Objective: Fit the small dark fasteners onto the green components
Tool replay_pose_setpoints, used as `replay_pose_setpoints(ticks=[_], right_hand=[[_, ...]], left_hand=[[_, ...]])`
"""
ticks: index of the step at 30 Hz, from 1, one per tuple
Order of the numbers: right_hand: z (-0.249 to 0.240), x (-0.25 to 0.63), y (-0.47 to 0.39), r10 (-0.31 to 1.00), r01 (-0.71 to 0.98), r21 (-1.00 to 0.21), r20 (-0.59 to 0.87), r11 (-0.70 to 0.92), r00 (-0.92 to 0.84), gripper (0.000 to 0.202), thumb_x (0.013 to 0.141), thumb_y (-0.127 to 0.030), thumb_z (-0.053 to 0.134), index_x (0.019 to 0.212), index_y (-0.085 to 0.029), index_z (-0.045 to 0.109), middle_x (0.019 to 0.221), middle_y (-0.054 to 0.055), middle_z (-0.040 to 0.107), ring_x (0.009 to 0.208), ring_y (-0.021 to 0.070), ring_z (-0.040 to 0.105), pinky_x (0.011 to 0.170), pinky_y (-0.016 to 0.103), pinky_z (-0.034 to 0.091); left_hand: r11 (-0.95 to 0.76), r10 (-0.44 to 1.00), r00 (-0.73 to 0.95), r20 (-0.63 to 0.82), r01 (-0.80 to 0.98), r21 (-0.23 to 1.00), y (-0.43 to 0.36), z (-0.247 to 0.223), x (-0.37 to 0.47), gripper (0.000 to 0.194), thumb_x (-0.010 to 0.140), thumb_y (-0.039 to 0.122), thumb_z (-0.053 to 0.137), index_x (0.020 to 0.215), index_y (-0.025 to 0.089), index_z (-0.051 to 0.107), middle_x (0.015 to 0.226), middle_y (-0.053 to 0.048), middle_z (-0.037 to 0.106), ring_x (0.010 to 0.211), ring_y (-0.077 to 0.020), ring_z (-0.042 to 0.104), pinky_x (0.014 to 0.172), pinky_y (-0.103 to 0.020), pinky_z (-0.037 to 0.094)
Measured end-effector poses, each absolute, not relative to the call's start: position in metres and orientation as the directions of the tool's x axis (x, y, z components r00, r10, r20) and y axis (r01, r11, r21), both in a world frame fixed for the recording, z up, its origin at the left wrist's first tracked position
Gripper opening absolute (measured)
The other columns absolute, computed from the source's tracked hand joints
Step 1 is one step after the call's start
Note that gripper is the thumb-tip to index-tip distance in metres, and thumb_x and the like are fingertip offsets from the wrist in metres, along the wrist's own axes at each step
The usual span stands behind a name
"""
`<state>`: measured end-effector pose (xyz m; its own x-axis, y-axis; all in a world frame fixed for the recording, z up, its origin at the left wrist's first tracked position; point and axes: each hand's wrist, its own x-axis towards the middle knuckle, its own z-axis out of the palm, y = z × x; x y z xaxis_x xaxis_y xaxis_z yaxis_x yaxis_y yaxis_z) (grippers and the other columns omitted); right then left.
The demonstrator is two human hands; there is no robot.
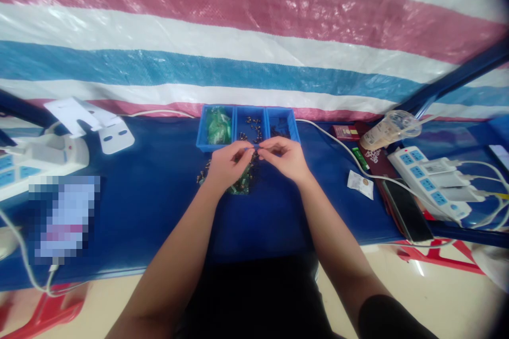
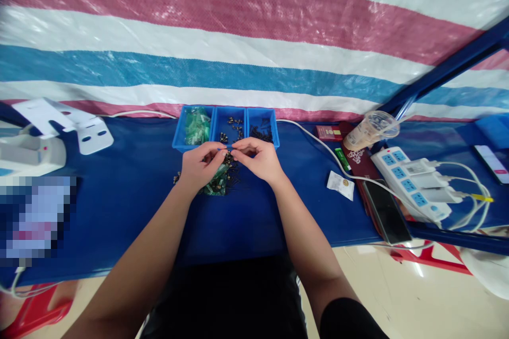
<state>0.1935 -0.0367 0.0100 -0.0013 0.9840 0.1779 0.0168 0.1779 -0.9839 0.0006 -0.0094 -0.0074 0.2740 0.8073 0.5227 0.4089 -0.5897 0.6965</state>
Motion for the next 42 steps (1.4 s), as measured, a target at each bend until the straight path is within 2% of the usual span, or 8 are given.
replay_pose_setpoints(ticks=[7,12,21,29,34,37,42], right_hand=[[0.0094,0.1944,-0.0368,0.984,0.018,-0.984,0.179,0.179,-0.003,0.025,0.075,-0.035,0.084,0.092,-0.019,0.074,0.084,0.004,0.078,0.071,0.0164,0.075,0.068,0.031,0.062],[0.0102,0.1943,-0.0364,0.982,0.031,-0.981,0.191,0.191,0.006,0.023,0.076,-0.034,0.084,0.091,-0.019,0.074,0.083,0.004,0.078,0.069,0.0161,0.075,0.066,0.031,0.061],[0.009,0.1944,-0.0368,0.98,0.045,-0.979,0.199,0.199,-0.001,0.022,0.077,-0.033,0.083,0.092,-0.019,0.074,0.084,0.004,0.078,0.07,0.0163,0.075,0.067,0.03,0.061],[0.0099,0.1936,-0.0377,0.98,0.064,-0.978,0.197,0.197,0.003,0.024,0.077,-0.036,0.083,0.091,-0.019,0.075,0.084,0.005,0.078,0.07,0.0164,0.075,0.067,0.03,0.061],[0.0118,0.1939,-0.0383,0.981,0.072,-0.979,0.192,0.191,0.006,0.025,0.077,-0.038,0.083,0.091,-0.019,0.075,0.084,0.005,0.078,0.07,0.0167,0.075,0.067,0.032,0.061],[0.0113,0.1944,-0.0379,0.983,0.081,-0.98,0.181,0.181,0.0,0.026,0.077,-0.04,0.082,0.092,-0.02,0.075,0.085,0.005,0.078,0.071,0.0171,0.074,0.068,0.033,0.061],[0.012,0.1946,-0.0384,0.978,0.193,-0.959,0.209,0.209,-0.019,0.021,0.081,-0.038,0.079,0.091,-0.02,0.076,0.085,0.004,0.077,0.068,0.0147,0.069,0.066,0.031,0.058]], left_hand=[[-0.587,0.809,0.292,0.51,0.408,0.699,-0.0105,-0.0053,0.0008,0.015,0.094,0.031,0.065,0.096,0.019,0.073,0.068,0.002,0.067,0.054,-0.0072,0.054,0.057,-0.019,0.044],[-0.597,0.802,0.289,0.523,0.383,0.705,-0.0097,-0.0057,0.001,0.018,0.092,0.031,0.066,0.105,0.02,0.072,0.067,0.003,0.065,0.052,-0.0069,0.052,0.055,-0.019,0.044],[-0.575,0.818,0.293,0.495,0.426,0.699,-0.0103,-0.0063,0.0004,0.017,0.095,0.033,0.064,0.096,0.019,0.073,0.068,0.002,0.067,0.054,-0.0079,0.055,0.056,-0.02,0.044],[-0.569,0.822,0.291,0.488,0.44,0.695,-0.0106,-0.0041,0.001,0.017,0.095,0.033,0.063,0.095,0.019,0.074,0.068,0.002,0.068,0.055,-0.0077,0.056,0.057,-0.02,0.044],[-0.58,0.814,0.279,0.509,0.396,0.712,-0.0102,-0.0063,0.0012,0.019,0.093,0.033,0.066,0.105,0.02,0.073,0.069,0.003,0.067,0.053,-0.0072,0.055,0.057,-0.02,0.045],[-0.584,0.812,0.28,0.512,0.399,0.707,-0.01,-0.0074,0.0011,0.018,0.093,0.034,0.066,0.102,0.02,0.074,0.069,0.002,0.068,0.055,-0.0079,0.056,0.057,-0.02,0.046],[-0.583,0.812,0.288,0.507,0.395,0.71,-0.0102,-0.0071,0.0015,0.018,0.094,0.035,0.067,0.1,0.02,0.077,0.073,0.0,0.073,0.057,-0.0088,0.06,0.06,-0.021,0.049]])
